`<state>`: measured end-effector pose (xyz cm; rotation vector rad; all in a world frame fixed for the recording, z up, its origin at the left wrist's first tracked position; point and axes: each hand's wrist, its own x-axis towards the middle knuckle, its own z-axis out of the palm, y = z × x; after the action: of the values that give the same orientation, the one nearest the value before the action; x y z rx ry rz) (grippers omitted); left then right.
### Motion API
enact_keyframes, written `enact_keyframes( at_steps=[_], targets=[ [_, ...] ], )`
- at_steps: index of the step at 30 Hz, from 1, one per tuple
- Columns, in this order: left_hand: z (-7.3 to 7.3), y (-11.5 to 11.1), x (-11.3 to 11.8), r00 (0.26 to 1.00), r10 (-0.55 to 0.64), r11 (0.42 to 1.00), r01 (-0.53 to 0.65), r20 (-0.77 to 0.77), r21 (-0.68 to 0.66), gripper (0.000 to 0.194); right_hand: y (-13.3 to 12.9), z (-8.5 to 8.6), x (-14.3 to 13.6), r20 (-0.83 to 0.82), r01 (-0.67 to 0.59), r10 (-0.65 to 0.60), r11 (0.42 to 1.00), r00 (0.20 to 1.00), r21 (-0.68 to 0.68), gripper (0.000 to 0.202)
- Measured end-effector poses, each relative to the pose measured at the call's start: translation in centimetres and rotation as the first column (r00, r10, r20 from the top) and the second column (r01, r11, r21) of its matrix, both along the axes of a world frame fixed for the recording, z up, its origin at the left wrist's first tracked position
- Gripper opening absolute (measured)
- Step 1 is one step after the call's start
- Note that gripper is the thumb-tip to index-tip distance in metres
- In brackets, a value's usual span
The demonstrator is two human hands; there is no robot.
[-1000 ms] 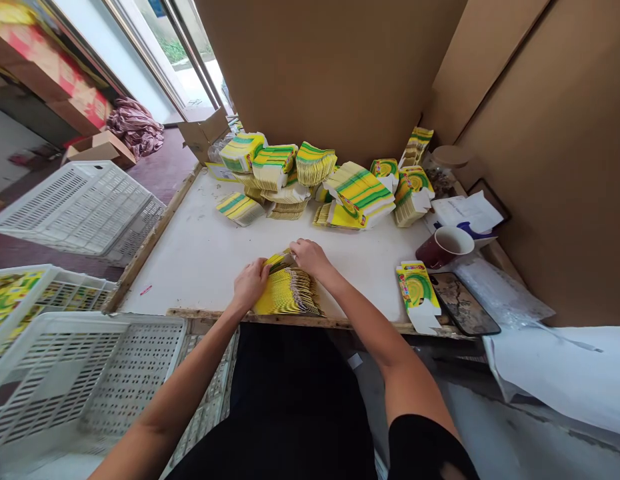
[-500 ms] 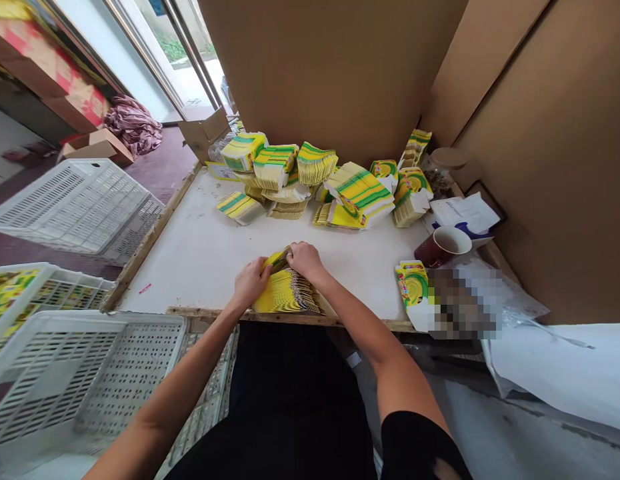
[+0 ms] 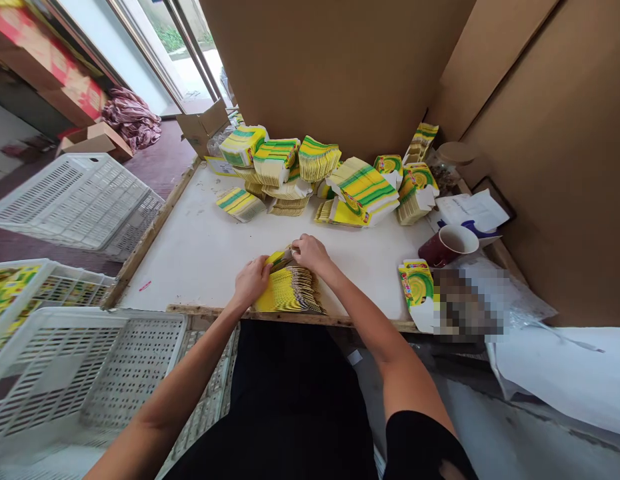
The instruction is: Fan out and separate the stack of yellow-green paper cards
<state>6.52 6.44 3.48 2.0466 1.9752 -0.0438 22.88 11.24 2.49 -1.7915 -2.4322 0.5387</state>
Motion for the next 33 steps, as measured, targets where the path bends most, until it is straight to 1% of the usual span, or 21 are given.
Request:
enact_keyframes(
  at_steps=[3, 7, 11, 14, 19, 22, 29, 33],
  targets=[
    [0.1, -0.1, 0.0, 1.0, 0.002, 1.0, -0.002, -0.009, -0.003, 0.028, 0.0, 0.3, 0.1, 0.038, -0.067, 0.066, 0.998, 0.997, 0.022, 0.028],
    [0.1, -0.2, 0.1, 1.0, 0.003, 1.0, -0.003, -0.018, -0.003, 0.029, -0.5, 0.7, -0.4, 0.094, -0.146, 0.143, 0.989, 0.985, 0.032, 0.032],
    [0.1, -0.2, 0.1, 1.0, 0.002, 1.0, -0.002, -0.027, 0.002, 0.03, -0.8, 0.8, -0.8, 0.119, -0.194, 0.189, 0.981, 0.975, 0.03, 0.033],
    [0.0, -0.2, 0.1, 1.0, -0.003, 1.0, 0.003, -0.03, 0.005, 0.03, -0.6, 0.7, -0.4, 0.121, -0.192, 0.189, 0.981, 0.975, 0.018, 0.033],
    [-0.1, -0.2, 0.1, 0.999, -0.013, 1.0, 0.013, -0.032, 0.007, 0.029, -0.5, 0.4, 0.4, 0.104, -0.147, 0.145, 0.989, 0.984, 0.014, 0.038],
    [-0.1, -0.2, 0.1, 0.999, -0.016, 1.0, 0.016, -0.033, 0.009, 0.03, -0.8, 0.4, 0.3, 0.107, -0.145, 0.141, 0.989, 0.984, 0.024, 0.035],
    [-0.1, -0.1, 0.2, 0.999, -0.015, 1.0, 0.016, -0.037, 0.015, 0.031, -1.5, 0.5, 0.0, 0.112, -0.156, 0.149, 0.986, 0.983, 0.062, 0.033],
    [-0.2, -0.1, 0.1, 0.999, -0.007, 1.0, 0.008, -0.035, 0.019, 0.031, -1.5, 0.2, 0.6, 0.078, -0.116, 0.107, 0.986, 0.991, 0.122, 0.033]
  ],
)
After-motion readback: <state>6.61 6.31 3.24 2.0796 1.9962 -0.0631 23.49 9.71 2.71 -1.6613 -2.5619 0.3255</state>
